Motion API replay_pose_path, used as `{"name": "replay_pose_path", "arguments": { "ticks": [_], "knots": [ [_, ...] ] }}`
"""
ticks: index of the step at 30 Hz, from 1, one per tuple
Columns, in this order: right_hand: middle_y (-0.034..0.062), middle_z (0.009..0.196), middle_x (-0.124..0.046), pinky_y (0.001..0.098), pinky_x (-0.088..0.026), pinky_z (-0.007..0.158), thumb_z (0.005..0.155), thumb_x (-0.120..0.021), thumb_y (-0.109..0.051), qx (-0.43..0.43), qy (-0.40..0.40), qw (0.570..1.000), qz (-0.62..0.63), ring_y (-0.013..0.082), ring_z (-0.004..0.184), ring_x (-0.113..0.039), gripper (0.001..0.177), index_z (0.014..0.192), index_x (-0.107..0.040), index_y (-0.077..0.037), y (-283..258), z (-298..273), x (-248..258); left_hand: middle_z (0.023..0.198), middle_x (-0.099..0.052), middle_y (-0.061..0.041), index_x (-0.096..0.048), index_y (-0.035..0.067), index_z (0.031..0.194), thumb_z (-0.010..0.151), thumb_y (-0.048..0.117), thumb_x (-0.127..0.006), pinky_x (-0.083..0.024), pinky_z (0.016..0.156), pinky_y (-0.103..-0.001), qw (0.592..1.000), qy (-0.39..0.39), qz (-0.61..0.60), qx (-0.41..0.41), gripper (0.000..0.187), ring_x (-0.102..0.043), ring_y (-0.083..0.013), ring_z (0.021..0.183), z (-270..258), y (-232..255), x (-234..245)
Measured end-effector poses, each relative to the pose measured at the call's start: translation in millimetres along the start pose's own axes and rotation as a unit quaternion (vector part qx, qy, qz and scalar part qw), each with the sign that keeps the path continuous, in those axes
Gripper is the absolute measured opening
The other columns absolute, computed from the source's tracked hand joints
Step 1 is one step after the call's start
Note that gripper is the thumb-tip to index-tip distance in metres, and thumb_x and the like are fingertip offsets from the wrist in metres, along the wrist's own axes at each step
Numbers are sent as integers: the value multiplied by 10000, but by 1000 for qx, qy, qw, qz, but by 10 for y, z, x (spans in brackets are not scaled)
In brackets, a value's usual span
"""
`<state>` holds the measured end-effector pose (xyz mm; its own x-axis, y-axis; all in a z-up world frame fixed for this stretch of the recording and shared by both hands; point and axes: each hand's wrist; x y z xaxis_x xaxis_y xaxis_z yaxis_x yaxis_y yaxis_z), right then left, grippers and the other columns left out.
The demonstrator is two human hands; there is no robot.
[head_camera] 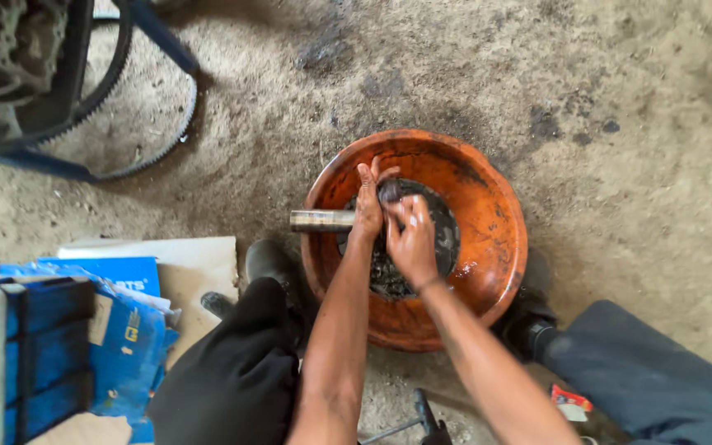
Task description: The person scrubs a cylindrical metal engine part and a flat circular metal part in a basin of dark liquid, then wipes them with a cloth. The person handles the parts by hand, repeatedly submerging and rubbing them, and finishes by wiping the surfaces.
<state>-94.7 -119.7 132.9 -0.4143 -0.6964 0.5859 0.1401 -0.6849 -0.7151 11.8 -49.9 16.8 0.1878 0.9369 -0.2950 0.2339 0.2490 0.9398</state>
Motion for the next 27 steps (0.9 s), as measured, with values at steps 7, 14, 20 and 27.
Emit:
{"name": "replay_pose_path", "arguments": {
  "ticks": [7,14,20,27],
  "knots": [
    [162,996,-604,419,-537,814,884,-708,-21,-1,20,999,-37,335,924,-651,103,986,-724,-28,-116,-341,14,1233,-734,-162,-374,26,1583,987,786,-140,-296,1173,-342,997,-3,-57,-44,994,-576,-193,1222,33,-22,-75],
    [164,918,-663,426,-539,806,855,-761,-78,-47,-54,997,-32,350,868,-675,108,950,-746,-30,125,584,-111,1246,-718,-123,-410,48,1566,1022,742,-220,-487,1020,-302,998,21,-17,-56,902,-658,-186,1144,-71,240,-100],
    [168,1021,-682,413,-544,893,895,-683,-40,18,5,999,-42,352,982,-690,133,1019,-729,-54,82,69,-66,1136,-772,-149,-408,36,1556,977,739,-270,-531,874,-311,996,72,19,-54,921,-693,-208,968,-151,378,-128],
    [141,899,-743,388,-565,791,825,-795,-185,-162,-112,979,-49,296,855,-752,148,933,-776,-86,369,806,-245,1416,-629,-231,-463,-4,1545,1133,657,-297,-443,1106,-395,979,112,106,-135,796,-580,-324,1339,-227,354,-130]
  ]
}}
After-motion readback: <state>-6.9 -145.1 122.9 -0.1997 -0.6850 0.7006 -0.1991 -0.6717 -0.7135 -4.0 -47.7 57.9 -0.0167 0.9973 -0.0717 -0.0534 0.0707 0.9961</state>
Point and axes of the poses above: each hand's wrist, its own z-axis towards the middle knuckle, its own x-axis out of the back of the hand, y = z × x
